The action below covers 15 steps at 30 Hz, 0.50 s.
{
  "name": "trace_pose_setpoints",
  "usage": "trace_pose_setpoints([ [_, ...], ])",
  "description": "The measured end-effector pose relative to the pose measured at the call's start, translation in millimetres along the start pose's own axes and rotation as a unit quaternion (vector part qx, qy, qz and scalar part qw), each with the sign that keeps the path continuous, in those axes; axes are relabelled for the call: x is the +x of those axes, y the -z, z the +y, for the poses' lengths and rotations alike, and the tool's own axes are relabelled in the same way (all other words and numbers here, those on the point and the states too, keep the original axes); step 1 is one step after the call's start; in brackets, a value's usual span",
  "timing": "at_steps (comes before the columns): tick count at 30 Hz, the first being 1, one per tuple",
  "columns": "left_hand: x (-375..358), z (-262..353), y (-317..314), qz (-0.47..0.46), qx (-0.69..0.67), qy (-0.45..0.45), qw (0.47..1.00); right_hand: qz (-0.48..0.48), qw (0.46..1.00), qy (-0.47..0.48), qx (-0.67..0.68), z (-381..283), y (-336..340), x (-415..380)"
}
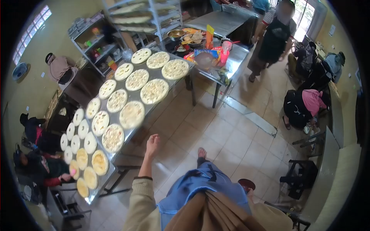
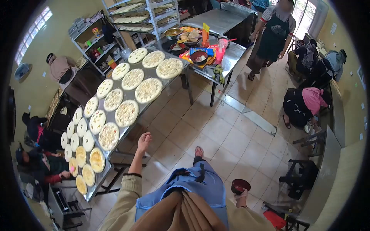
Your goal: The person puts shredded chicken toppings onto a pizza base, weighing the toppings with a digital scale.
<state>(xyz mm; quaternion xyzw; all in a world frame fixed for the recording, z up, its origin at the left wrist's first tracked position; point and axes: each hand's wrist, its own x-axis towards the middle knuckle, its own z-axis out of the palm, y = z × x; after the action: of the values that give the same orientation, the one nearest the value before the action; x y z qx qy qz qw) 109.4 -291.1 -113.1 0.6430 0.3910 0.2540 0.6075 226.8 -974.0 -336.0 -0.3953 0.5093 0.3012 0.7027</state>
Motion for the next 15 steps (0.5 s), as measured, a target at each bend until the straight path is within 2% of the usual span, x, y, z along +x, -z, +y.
trace_pose_setpoints([
  [3, 30, 30, -20, -0.071, -0.017, 0.075, 0.995, -0.034, 0.998, 0.048, 0.005, -30, -132, -15],
  [5, 55, 30, -4, -0.033, 0.008, 0.101, 0.994, -0.187, 0.974, 0.117, 0.042, -51, -233, -18],
  [6, 64, 42, 12, 0.003, 0.017, 0.115, 0.993, -0.168, 0.978, 0.122, -0.003, -70, -274, -13],
  [7, 76, 53, 34, 0.038, 0.026, 0.127, 0.991, -0.15, 0.979, 0.127, -0.048, -89, -312, -5],
  [8, 93, 44, 67, 0.085, -0.065, 0.142, 0.984, -0.146, 0.977, 0.13, -0.079, -107, -351, -7],
  [11, 146, 0, 216, 0.145, -0.082, -0.001, 0.986, -0.145, 0.969, 0.149, -0.133, -153, -460, 1],
  [12, 161, 28, 223, 0.298, 0.052, 0.036, 0.952, -0.141, 0.968, 0.153, -0.142, -158, -481, 5],
  [13, 186, 60, 231, 0.394, 0.065, 0.076, 0.914, -0.139, 0.97, 0.157, -0.123, -160, -498, 8],
  [15, 262, 64, 292, 0.485, 0.127, 0.094, 0.86, -0.139, 0.972, 0.169, -0.081, -165, -535, 11],
])
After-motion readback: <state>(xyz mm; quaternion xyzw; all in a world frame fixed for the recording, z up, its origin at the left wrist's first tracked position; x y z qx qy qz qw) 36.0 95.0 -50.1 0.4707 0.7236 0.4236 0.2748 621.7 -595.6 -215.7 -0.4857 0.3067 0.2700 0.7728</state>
